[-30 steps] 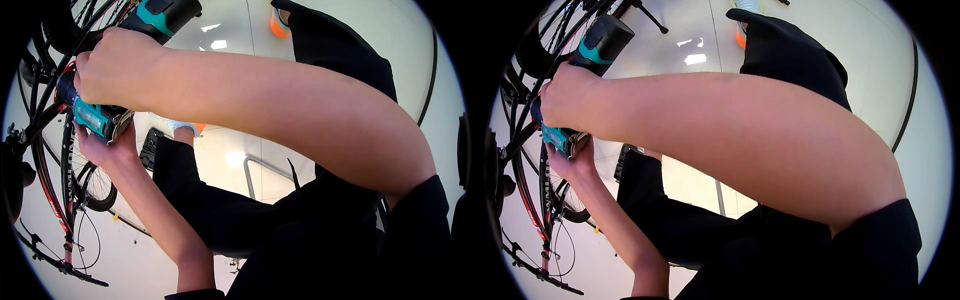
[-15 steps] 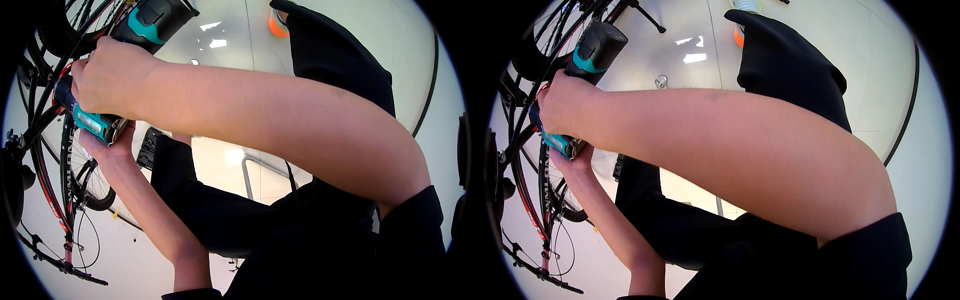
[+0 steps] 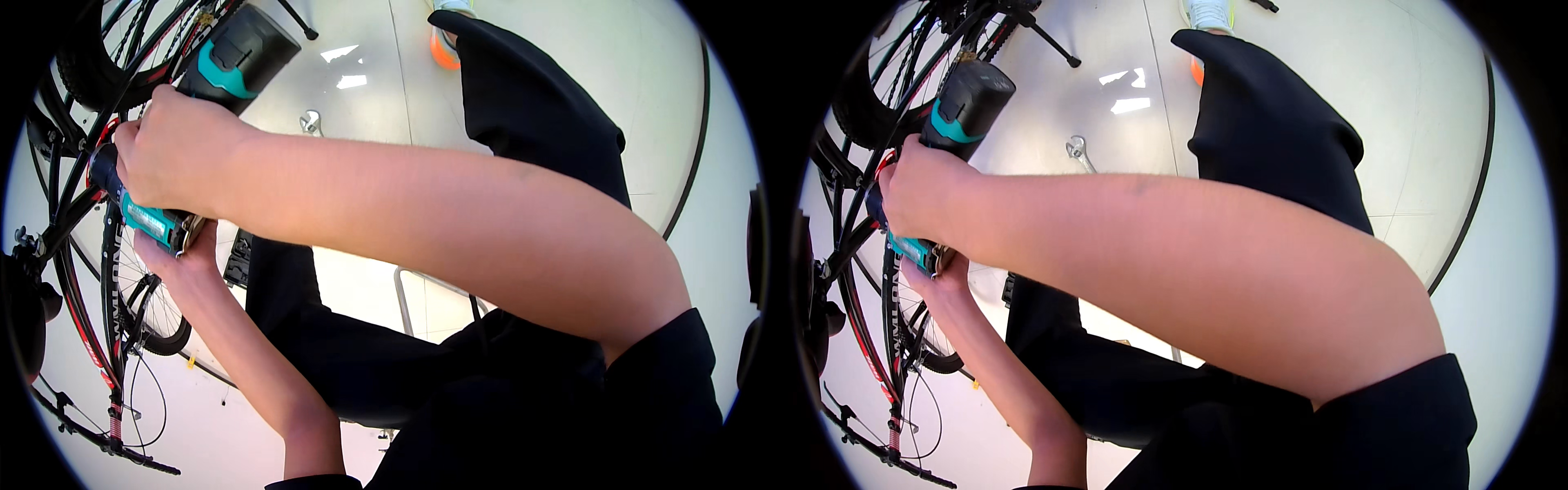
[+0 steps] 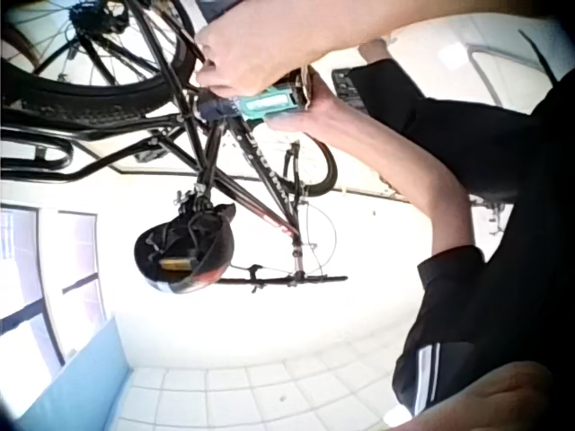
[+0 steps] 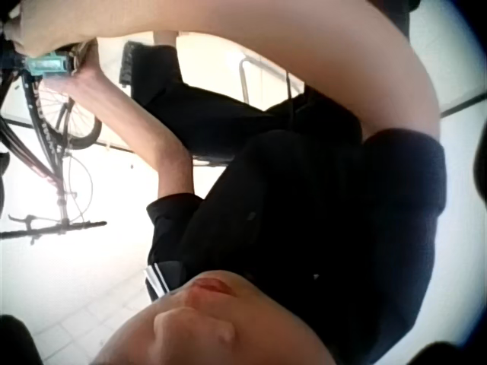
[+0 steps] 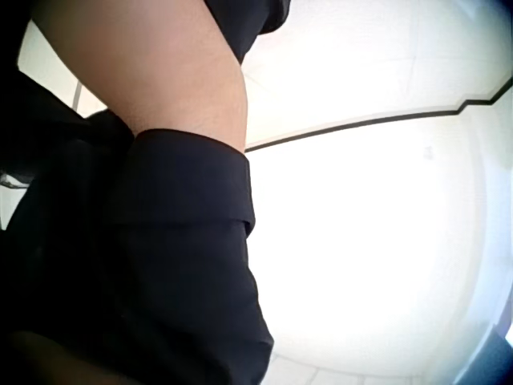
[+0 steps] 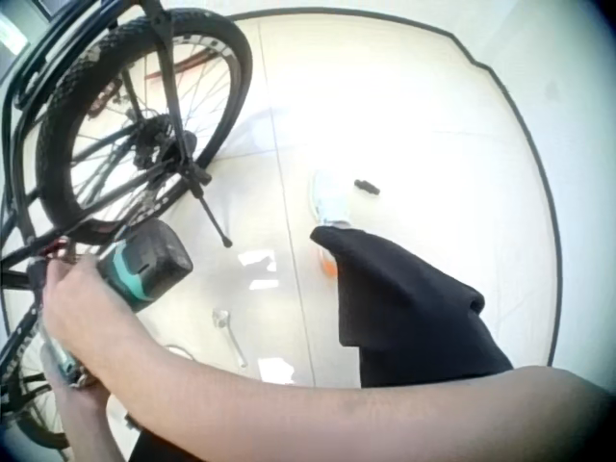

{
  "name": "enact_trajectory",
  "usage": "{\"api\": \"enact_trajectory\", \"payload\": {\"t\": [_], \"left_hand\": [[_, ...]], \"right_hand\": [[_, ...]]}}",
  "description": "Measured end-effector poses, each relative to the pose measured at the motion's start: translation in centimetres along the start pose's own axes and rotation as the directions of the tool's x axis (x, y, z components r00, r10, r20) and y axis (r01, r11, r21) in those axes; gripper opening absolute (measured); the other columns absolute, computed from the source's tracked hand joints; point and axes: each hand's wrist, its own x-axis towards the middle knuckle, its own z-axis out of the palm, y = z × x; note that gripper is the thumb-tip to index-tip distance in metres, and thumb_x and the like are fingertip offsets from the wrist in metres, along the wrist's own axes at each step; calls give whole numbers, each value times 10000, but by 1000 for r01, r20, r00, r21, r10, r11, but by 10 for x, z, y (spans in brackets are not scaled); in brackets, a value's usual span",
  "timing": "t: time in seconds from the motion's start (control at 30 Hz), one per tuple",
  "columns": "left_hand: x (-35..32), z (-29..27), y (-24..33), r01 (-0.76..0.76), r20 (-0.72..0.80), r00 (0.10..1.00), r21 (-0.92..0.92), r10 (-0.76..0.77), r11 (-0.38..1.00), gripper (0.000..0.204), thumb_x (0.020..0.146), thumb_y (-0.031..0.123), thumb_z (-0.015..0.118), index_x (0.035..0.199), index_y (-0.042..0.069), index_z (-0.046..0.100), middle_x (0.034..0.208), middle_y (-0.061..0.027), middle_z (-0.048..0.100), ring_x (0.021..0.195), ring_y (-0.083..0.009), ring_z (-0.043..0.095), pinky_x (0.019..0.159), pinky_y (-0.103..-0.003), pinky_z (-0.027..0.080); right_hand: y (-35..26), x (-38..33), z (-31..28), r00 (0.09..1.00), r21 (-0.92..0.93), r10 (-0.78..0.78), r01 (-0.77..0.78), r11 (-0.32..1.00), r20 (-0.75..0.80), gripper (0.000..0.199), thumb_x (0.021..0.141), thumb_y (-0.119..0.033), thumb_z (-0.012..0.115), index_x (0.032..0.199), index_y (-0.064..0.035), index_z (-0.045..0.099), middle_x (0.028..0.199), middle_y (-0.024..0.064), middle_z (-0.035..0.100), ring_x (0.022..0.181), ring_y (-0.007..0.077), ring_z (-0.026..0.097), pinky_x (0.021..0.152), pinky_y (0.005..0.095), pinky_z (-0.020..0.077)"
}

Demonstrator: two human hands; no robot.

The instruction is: The person uses a cordless impact driver to tighten bolts on the rear rack of a bicycle. They work on multiple fasteners around the rack's mounting points while the bicycle remains upright on its kickstand.

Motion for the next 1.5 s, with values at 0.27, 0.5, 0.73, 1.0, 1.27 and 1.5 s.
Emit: {"api": "enact_trajectory", "payload": {"t": [0.27, 0.5, 0.73, 1.0, 1.27, 1.5], "left_hand": [[-6, 9, 0, 21, 26, 999, -27, -20, 999, 471, 946, 385, 329, 1289, 131, 527, 1211, -92, 599, 1106, -278, 603, 899, -484, 516], [-15, 16, 4, 30, 31, 999, -38, -29, 999, 500, 933, 411, 330, 1306, 138, 521, 1256, -97, 575, 1186, -299, 558, 936, -496, 498], [-2, 8, 0, 107, 117, 989, -124, -92, 987, 523, 956, 499, 289, 1283, 176, 537, 1233, -63, 583, 1153, -278, 568, 922, -484, 492], [-13, 11, 4, 97, 157, 985, -117, -78, 988, 551, 982, 504, 241, 1345, 169, 485, 1266, -64, 567, 1168, -269, 555, 953, -479, 469], [-12, 11, 3, 98, 153, 985, -136, -76, 986, 544, 979, 512, 259, 1334, 175, 498, 1261, -60, 570, 1172, -267, 553, 953, -469, 469], [-16, 15, 2, 91, 127, 989, -113, -76, 989, 542, 973, 510, 274, 1328, 169, 502, 1247, -58, 579, 1164, -260, 557, 957, -470, 464]], "right_hand": [[3, -2, 0, 999, -82, -14, 10, 997, -53, 349, 668, -221, 731, 973, -63, 671, 784, 28, 595, 652, 150, 625, 587, 283, 423], [3, 1, 0, 998, -66, 12, -16, 998, -62, 345, 640, -216, 737, 946, -73, 668, 787, 21, 596, 656, 147, 627, 582, 271, 417], [4, -1, 3, 991, -93, 16, -28, 995, -131, 329, 640, -187, 726, 939, -71, 653, 792, 16, 599, 671, 154, 631, 602, 272, 421], [0, 0, 4, 989, -102, 52, -66, 993, -139, 318, 652, -184, 728, 936, -64, 650, 764, 12, 583, 628, 157, 622, 595, 275, 424], [3, 3, 7, 990, -77, 57, -68, 995, -132, 328, 654, -183, 719, 949, -62, 644, 787, 20, 588, 626, 160, 621, 611, 275, 424], [3, -1, 7, 990, -110, 78, -91, 990, -117, 341, 645, -185, 727, 952, -66, 640, 781, 20, 587, 631, 153, 622, 610, 268, 418]]}}
